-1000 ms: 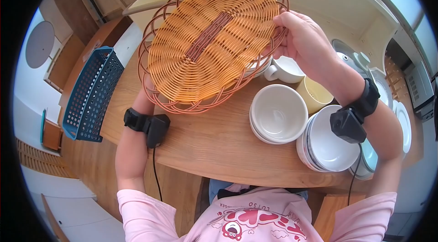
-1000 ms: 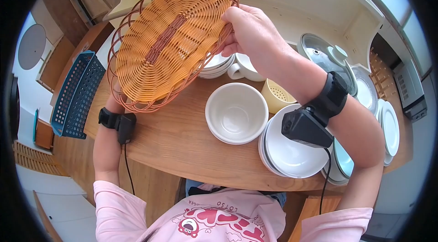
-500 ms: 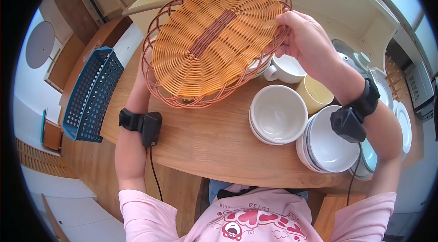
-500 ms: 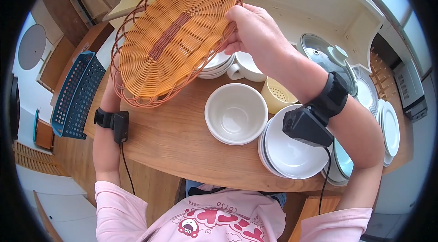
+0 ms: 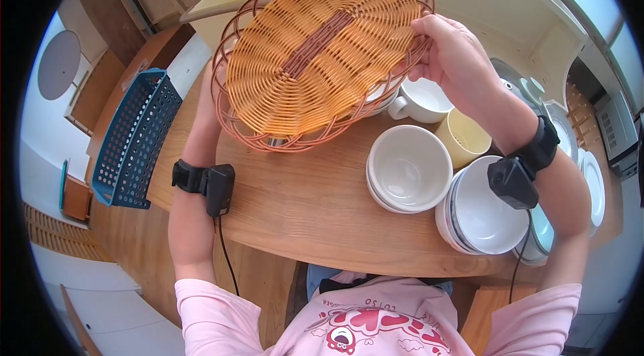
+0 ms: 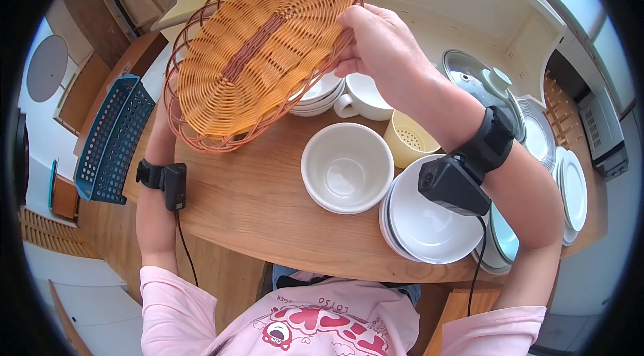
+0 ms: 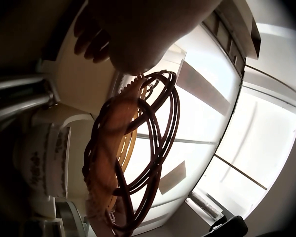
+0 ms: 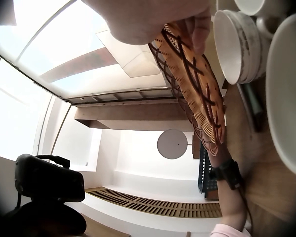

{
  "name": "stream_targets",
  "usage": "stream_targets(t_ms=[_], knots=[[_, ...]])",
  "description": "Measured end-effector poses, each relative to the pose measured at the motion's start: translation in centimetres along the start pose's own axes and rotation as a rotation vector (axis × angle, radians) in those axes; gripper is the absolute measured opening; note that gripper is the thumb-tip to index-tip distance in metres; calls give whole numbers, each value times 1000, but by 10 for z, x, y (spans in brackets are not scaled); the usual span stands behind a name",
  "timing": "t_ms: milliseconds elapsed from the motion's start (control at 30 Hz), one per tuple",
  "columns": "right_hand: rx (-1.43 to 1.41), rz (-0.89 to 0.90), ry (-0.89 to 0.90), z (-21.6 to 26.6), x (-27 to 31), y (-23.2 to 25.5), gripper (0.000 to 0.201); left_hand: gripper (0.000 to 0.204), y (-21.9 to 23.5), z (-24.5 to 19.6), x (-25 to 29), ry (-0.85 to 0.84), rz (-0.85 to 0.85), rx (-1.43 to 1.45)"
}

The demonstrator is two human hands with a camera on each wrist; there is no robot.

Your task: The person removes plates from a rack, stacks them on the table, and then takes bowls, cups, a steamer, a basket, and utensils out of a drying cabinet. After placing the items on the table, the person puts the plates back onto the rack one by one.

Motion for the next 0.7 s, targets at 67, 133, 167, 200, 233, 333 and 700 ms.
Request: stream_targets(t_ms=[67,133,167,200,233,333,700], knots=[[-7,4,-1,0,-1,1,25,33,3,3,0,49,-27,51],[-11,-5,-3,-1,-2,3,25,35,5,7,0,98,-55,102],[-11,-5,-3,-2,-2,3,25,35,7,10,0,122,-69,128],[-24,-19,2,-2,-3,5,23,36,8,13,0,147,-82,153],[-36,-33,7,-2,-4,6,21,36,11,14,0,147,-83,153],[-38,-29,9,-3,-4,8,21,45,11,16,-1,125,-30,-65],[-47,-40,24,0,-5,10,21,70,9,16,-5,220,16,360]])
Point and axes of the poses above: each hand's wrist, its own x-axis away from the middle knuckle, its own y-axis out of the back of the hand, z = x × y, the point moved 10 cm from there along -x, towards the middle knuckle, and after that the axes turned 9 degrees about y, right-handed, at the moved point
